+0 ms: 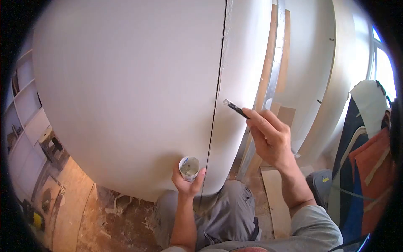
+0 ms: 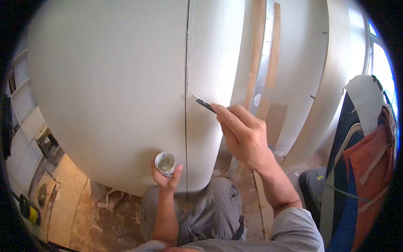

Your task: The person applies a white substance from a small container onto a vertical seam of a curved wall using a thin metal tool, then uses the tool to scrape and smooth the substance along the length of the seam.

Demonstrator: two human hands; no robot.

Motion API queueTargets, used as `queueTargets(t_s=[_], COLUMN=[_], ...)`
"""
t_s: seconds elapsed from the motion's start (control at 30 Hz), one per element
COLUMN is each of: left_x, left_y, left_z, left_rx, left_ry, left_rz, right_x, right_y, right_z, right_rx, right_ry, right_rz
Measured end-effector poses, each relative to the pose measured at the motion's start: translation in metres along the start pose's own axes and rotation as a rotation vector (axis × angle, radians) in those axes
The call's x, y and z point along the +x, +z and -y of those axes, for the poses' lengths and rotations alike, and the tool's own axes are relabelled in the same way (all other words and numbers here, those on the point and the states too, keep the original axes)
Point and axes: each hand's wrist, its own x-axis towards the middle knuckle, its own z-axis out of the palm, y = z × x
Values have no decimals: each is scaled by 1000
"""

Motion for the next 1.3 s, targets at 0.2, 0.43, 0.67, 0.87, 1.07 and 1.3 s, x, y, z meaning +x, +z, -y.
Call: queueTargets(t_s=[0.2,0.43,0.67,0.87,1.07,1.3], left_x=[-6,-10,-14,-9,-10,-12], left_y=[-7,-11,-12,-11,-12,-14], left_z=[6,13,11,6,6,11], left_rx=[-2,26,-3,-25,23,42], left_ry=[-26,-13,-109,-111,-92,-61], left_rz=[19,20,63,62,81,80], right_x=[-71,-86,-79,-76,-74,-74], right_y=[56,77,85,89,86,87], right_z=[30,35,33,29,26,27], right_rx=[512,875,839,801,759,624], right_ry=[443,767,791,742,728,684], right_rz=[-125,-103,-79,-78,-24,-73])
